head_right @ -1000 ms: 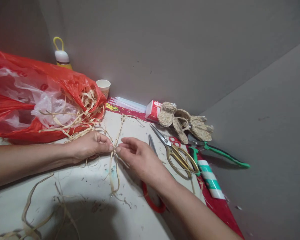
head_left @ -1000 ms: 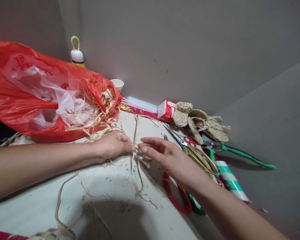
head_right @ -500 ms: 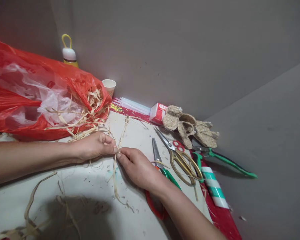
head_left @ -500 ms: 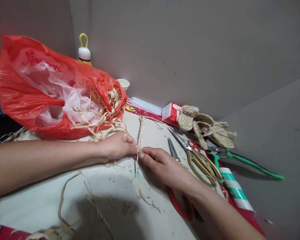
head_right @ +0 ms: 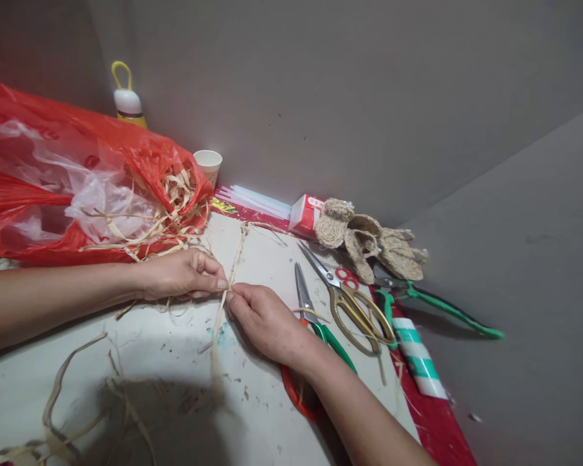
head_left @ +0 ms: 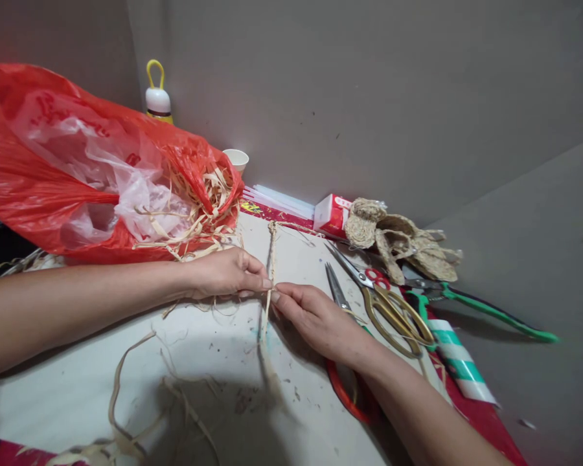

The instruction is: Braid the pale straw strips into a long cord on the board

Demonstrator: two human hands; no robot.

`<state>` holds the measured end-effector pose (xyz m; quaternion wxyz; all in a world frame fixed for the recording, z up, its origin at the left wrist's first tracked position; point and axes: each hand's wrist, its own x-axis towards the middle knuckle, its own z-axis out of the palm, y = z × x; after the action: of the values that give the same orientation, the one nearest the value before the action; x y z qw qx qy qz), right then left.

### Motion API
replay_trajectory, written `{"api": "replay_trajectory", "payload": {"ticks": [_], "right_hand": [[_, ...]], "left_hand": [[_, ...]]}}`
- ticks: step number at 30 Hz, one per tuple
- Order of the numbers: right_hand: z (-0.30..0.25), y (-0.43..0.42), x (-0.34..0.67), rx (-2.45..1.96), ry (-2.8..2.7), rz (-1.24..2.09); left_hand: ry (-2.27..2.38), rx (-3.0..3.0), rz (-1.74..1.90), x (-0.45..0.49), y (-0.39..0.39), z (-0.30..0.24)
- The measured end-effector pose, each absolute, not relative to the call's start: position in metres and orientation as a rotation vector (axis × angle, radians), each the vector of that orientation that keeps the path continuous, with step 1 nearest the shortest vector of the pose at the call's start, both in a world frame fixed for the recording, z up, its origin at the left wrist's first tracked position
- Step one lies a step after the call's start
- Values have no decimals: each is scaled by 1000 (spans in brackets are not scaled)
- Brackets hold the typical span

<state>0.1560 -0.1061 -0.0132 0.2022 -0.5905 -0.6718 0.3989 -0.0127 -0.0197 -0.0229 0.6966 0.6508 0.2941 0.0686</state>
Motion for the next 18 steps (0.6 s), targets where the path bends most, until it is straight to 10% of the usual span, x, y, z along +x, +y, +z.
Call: {"api": "replay_trajectory", "payload": {"ticks": [18], "right_hand": [[-21, -107, 153, -1609, -1687, 1312]], "left_hand": [[746, 1421, 208, -8, -21, -20]]}}
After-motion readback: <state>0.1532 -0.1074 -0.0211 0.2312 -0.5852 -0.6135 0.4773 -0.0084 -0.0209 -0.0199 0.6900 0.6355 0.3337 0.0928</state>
